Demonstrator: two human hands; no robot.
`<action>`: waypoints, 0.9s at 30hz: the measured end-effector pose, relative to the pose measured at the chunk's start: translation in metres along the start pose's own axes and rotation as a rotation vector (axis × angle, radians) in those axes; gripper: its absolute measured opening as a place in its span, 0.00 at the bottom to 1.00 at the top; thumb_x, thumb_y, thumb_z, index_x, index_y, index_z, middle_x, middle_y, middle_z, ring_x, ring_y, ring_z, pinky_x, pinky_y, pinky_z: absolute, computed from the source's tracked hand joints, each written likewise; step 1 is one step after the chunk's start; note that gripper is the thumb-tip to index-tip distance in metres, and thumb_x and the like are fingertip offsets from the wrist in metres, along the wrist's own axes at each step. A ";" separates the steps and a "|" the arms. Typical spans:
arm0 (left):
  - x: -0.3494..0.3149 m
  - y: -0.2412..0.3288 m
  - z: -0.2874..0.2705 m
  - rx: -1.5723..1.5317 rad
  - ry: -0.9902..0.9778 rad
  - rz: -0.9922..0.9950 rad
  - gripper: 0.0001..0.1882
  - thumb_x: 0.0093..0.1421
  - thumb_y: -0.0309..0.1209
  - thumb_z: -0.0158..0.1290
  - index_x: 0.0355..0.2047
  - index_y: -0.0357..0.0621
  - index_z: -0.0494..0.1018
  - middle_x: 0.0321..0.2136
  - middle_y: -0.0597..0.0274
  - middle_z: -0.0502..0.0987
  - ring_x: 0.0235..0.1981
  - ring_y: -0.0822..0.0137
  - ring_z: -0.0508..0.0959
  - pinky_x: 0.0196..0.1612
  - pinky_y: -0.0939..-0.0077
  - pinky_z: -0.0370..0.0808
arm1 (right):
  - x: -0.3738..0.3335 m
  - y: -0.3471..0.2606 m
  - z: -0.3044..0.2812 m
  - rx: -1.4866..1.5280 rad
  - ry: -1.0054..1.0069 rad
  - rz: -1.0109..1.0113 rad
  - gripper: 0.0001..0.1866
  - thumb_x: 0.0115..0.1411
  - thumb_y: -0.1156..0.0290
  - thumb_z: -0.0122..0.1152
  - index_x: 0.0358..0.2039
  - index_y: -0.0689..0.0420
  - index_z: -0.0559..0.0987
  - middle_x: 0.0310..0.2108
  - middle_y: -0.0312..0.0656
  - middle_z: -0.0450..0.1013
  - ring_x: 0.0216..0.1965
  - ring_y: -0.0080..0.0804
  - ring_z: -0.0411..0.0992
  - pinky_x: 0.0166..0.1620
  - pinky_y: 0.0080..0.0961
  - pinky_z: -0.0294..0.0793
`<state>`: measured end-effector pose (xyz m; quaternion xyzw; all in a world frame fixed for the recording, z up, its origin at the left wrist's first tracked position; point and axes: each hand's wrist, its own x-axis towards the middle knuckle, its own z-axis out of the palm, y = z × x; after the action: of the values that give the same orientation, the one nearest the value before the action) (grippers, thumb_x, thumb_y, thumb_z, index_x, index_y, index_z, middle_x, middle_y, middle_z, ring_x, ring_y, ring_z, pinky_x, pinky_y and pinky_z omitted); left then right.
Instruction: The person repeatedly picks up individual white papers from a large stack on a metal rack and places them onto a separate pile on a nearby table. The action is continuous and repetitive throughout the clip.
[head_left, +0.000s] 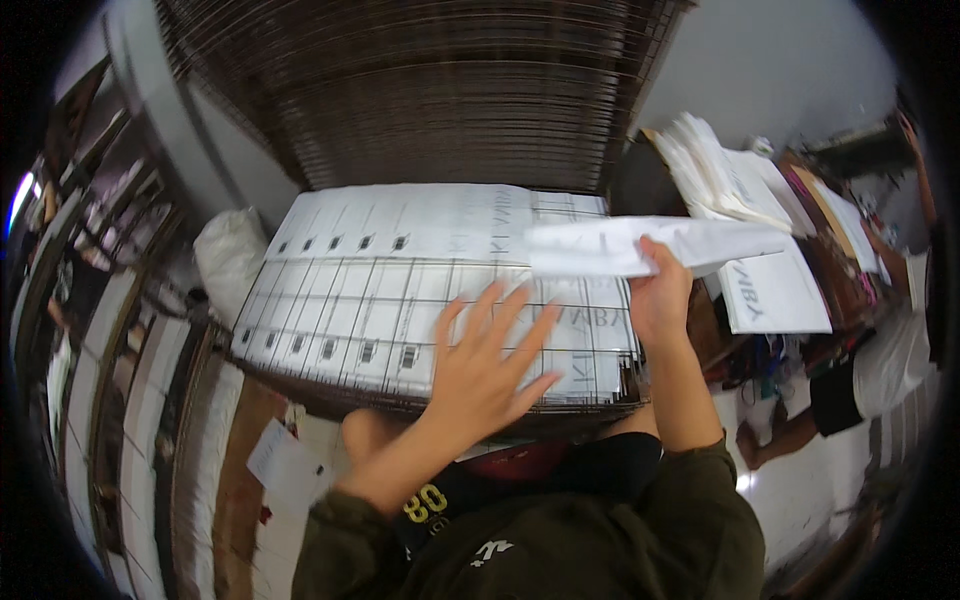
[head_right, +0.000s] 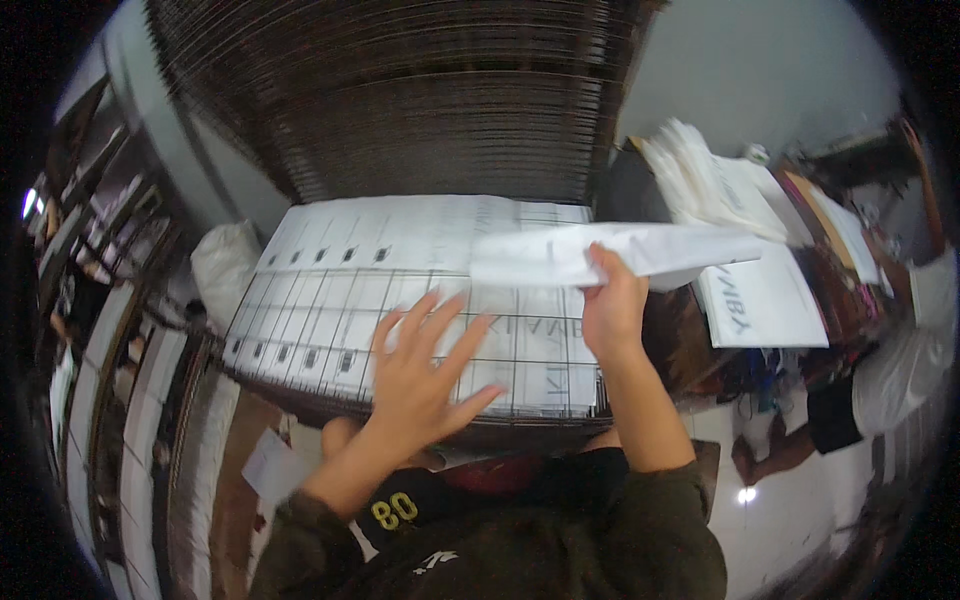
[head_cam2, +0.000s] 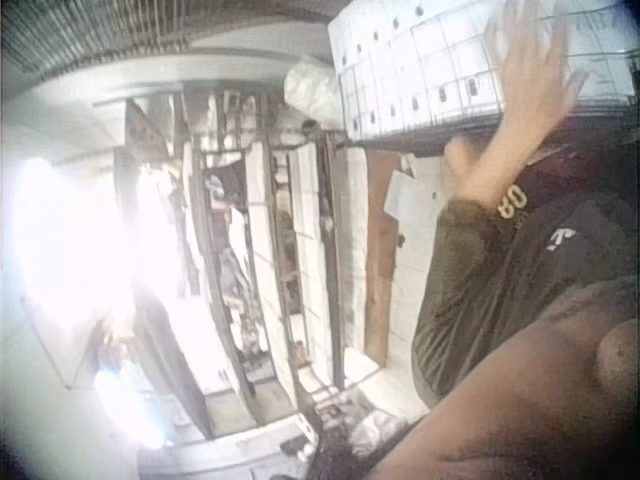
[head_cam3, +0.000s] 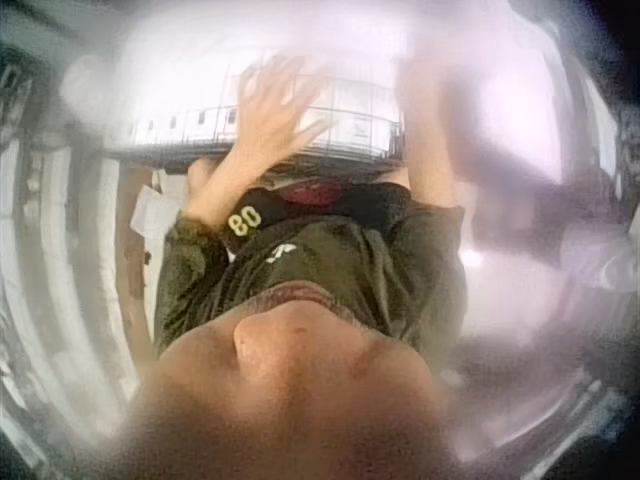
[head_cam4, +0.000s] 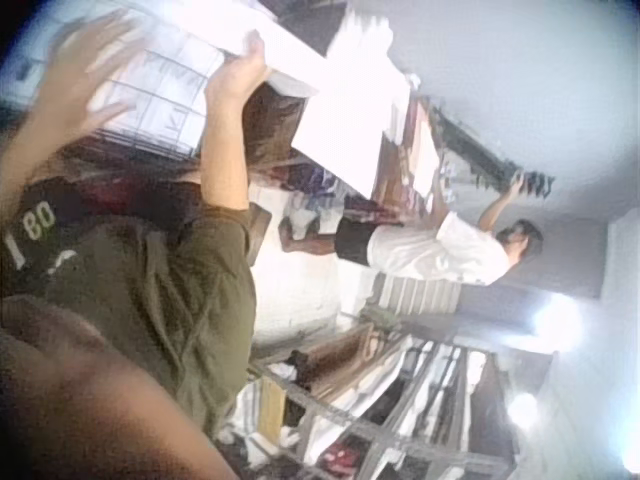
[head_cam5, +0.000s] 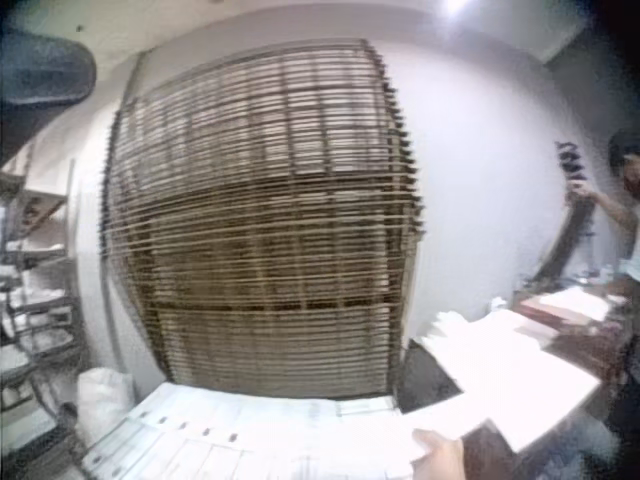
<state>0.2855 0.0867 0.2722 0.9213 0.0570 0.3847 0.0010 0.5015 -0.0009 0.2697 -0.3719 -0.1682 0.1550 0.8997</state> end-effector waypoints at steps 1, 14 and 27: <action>0.024 0.001 0.006 0.069 0.013 0.051 0.28 0.46 0.43 0.60 0.47 0.47 0.71 0.47 0.55 0.69 0.53 0.56 0.66 0.52 0.58 0.60 | -0.010 0.004 0.006 -0.017 -0.051 0.022 0.15 0.53 0.81 0.53 0.43 0.61 0.68 0.38 0.41 0.70 0.40 0.32 0.71 0.42 0.31 0.72; 0.050 -0.025 0.042 -0.544 -0.057 -0.429 0.11 0.59 0.35 0.48 0.31 0.40 0.73 0.20 0.44 0.74 0.23 0.45 0.75 0.27 0.56 0.70 | -0.041 0.037 -0.015 -0.163 -0.162 0.244 0.14 0.59 0.66 0.55 0.42 0.50 0.63 0.41 0.32 0.65 0.44 0.25 0.63 0.47 0.27 0.61; -0.114 -0.021 0.009 -0.971 -0.258 -0.717 0.20 0.53 0.41 0.60 0.38 0.40 0.71 0.30 0.60 0.76 0.30 0.70 0.76 0.34 0.77 0.73 | 0.028 -0.045 0.117 -0.889 -1.177 0.009 0.21 0.49 0.86 0.52 0.47 0.64 0.72 0.40 0.40 0.72 0.33 0.17 0.70 0.34 0.15 0.71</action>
<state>0.2099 0.0959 0.1842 0.7782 0.1811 0.2280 0.5564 0.4846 0.0525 0.3853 -0.5574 -0.6687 0.2496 0.4240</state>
